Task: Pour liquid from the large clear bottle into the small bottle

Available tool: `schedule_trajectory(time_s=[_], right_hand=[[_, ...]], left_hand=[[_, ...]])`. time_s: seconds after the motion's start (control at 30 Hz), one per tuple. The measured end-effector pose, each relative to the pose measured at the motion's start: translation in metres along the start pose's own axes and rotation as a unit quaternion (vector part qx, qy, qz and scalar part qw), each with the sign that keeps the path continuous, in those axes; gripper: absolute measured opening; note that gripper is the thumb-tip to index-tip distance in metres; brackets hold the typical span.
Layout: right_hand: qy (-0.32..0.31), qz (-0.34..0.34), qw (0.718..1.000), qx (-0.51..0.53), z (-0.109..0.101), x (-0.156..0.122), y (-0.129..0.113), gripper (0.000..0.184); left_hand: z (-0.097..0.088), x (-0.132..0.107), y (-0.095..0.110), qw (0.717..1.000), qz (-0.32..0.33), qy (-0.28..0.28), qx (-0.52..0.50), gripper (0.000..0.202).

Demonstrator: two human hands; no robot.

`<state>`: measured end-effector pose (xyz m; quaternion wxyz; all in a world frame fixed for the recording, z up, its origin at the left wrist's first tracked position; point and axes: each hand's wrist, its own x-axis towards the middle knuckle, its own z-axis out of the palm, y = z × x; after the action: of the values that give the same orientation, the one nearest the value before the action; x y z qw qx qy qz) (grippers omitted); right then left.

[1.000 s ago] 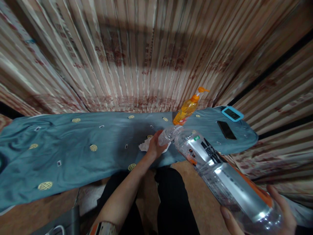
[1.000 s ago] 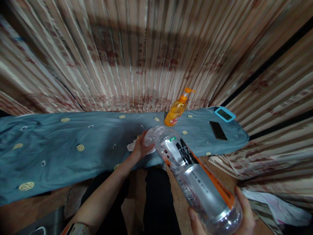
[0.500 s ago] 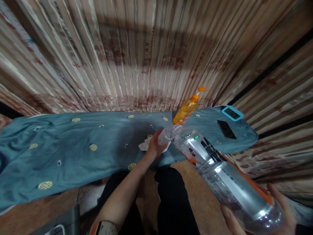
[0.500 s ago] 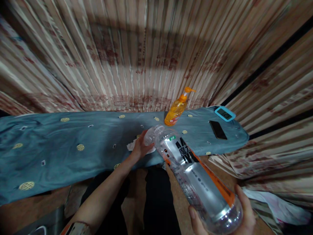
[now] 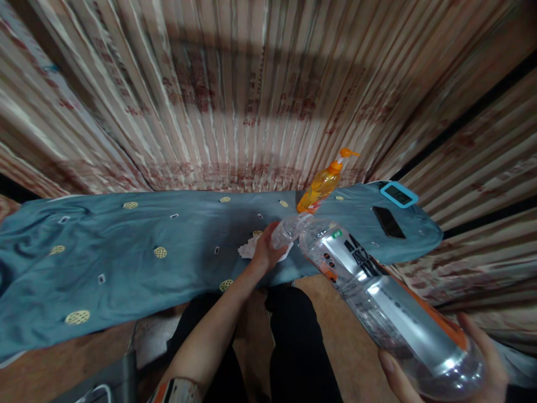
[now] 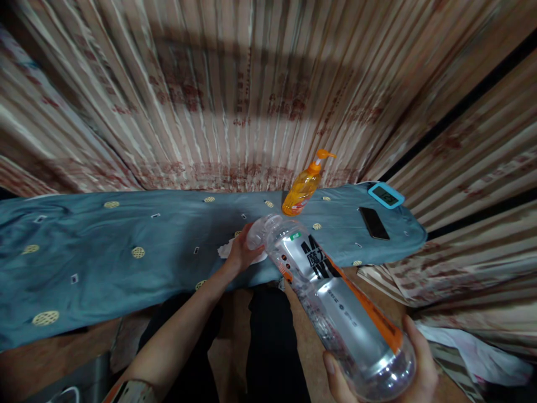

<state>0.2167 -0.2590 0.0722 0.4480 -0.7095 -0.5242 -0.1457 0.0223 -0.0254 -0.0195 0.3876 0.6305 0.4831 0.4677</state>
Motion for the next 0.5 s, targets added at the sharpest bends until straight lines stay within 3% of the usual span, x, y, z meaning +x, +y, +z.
schedule_trajectory(time_s=[0.27, 0.5], right_hand=[[-0.004, -0.017, 0.999, -0.037, -0.0019, 0.0030, -0.0070, 0.110], [-0.004, 0.022, 1.000, -0.010, -0.0002, 0.0005, -0.0083, 0.110]], left_hand=[[-0.0019, 0.0002, 0.0014, 1.000, -0.003, -0.008, 0.002, 0.059], [0.0001, 0.0011, 0.0004, 1.000, -0.013, -0.007, 0.001, 0.059]])
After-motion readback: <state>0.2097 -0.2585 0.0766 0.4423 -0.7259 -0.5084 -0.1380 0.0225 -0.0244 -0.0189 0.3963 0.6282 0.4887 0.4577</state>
